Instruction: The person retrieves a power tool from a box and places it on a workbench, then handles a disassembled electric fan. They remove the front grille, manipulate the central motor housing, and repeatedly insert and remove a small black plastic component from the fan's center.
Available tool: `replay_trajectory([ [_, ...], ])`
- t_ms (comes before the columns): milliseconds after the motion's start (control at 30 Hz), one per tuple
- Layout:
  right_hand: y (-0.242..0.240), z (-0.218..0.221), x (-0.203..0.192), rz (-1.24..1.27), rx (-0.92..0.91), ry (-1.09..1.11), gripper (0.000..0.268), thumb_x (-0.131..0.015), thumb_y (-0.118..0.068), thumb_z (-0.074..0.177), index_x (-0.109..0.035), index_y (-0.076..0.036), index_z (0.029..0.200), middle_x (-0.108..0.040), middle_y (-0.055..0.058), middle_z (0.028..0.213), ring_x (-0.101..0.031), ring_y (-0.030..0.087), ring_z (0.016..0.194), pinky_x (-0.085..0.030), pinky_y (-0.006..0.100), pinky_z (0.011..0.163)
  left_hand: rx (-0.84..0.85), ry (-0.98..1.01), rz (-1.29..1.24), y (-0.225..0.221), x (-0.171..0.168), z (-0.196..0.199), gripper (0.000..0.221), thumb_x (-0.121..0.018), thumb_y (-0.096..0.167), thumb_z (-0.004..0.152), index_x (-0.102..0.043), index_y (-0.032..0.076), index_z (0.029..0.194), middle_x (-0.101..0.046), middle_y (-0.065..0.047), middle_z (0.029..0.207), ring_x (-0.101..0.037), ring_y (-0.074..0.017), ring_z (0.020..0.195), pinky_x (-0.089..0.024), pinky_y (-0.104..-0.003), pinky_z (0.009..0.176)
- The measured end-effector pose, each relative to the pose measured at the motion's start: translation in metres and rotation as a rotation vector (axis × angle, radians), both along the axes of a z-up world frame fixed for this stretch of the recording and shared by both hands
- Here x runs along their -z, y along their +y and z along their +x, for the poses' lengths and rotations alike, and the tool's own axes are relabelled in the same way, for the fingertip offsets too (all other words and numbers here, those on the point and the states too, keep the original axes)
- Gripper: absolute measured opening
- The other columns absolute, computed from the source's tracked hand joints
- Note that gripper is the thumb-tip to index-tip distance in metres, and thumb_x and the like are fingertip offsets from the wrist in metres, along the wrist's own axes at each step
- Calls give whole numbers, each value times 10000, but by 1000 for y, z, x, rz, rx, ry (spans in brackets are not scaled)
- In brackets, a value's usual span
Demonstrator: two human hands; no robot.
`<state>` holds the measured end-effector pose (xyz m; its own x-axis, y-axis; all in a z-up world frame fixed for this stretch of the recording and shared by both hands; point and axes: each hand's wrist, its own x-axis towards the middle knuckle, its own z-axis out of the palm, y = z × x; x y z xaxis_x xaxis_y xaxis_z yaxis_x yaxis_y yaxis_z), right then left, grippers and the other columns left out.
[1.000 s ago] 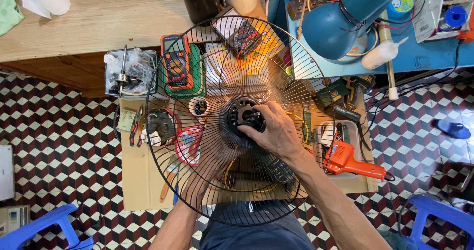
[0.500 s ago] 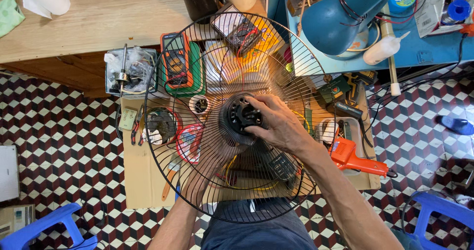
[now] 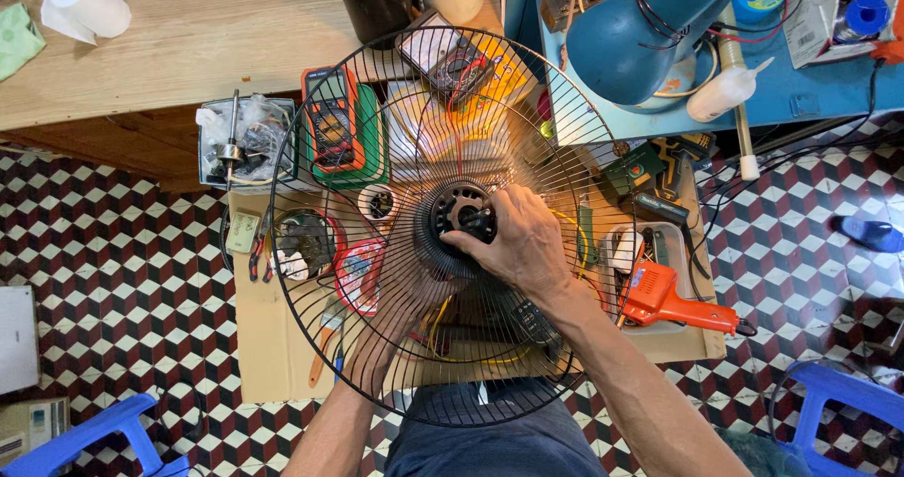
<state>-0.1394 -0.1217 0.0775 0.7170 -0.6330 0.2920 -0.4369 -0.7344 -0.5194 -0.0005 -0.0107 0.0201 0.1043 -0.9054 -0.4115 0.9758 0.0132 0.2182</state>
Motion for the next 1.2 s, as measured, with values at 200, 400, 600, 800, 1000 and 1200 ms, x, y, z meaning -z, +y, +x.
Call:
replay_trajectory([
  [200, 3, 0, -14, 40, 72, 86, 766, -843, -676, 712, -629, -11, 1028, -609, 120, 898, -622, 281, 823, -514, 460, 736, 14, -94, -7, -3, -3, -1, 477, -470, 359, 1052, -521, 36, 1398, -612, -163, 1337, -670, -286, 1157, -625, -436, 936],
  [400, -19, -17, -14, 98, -277, -30, 791, -828, -423, 805, -552, -77, 1460, -582, 176, 1365, -593, 374, 1208, -505, 479, 990, -19, -110, -114, 7, 13, 0, 443, -495, 299, 1093, -522, 36, 1448, -617, -143, 1360, -675, -260, 1152, -629, -361, 834],
  [600, -19, -10, -6, 340, -217, 93, 638, -824, -401, 813, -608, -119, 1343, -635, 121, 1177, -663, 273, 1077, -561, 415, 917, -26, -211, -172, 9, 21, 1, 444, -532, 268, 1066, -507, 47, 1450, -590, -129, 1397, -642, -260, 1216, -597, -401, 954],
  [800, -3, 8, -14, 218, 24, 241, 686, -837, -623, 757, -632, -47, 1067, -700, 99, 964, -697, 258, 870, -558, 410, 810, -60, 1, -59, 6, 2, -3, 471, -503, 348, 1051, -534, 34, 1401, -612, -155, 1348, -662, -292, 1174, -610, -463, 944],
  [1000, -1, -4, -19, 29, -40, 11, 621, -810, -540, 777, -692, -8, 1073, -642, 139, 940, -659, 291, 855, -532, 424, 734, -36, 40, -124, 5, -5, 0, 456, -502, 344, 1076, -543, 31, 1405, -632, -148, 1332, -678, -275, 1150, -622, -448, 918],
  [1200, 3, -5, -12, 42, 25, 147, 581, -811, -589, 803, -696, -31, 921, -617, 79, 804, -633, 231, 704, -518, 398, 640, -16, 83, -143, 7, 3, 2, 448, -512, 370, 1072, -551, 37, 1370, -646, -130, 1296, -678, -262, 1136, -621, -439, 900],
])
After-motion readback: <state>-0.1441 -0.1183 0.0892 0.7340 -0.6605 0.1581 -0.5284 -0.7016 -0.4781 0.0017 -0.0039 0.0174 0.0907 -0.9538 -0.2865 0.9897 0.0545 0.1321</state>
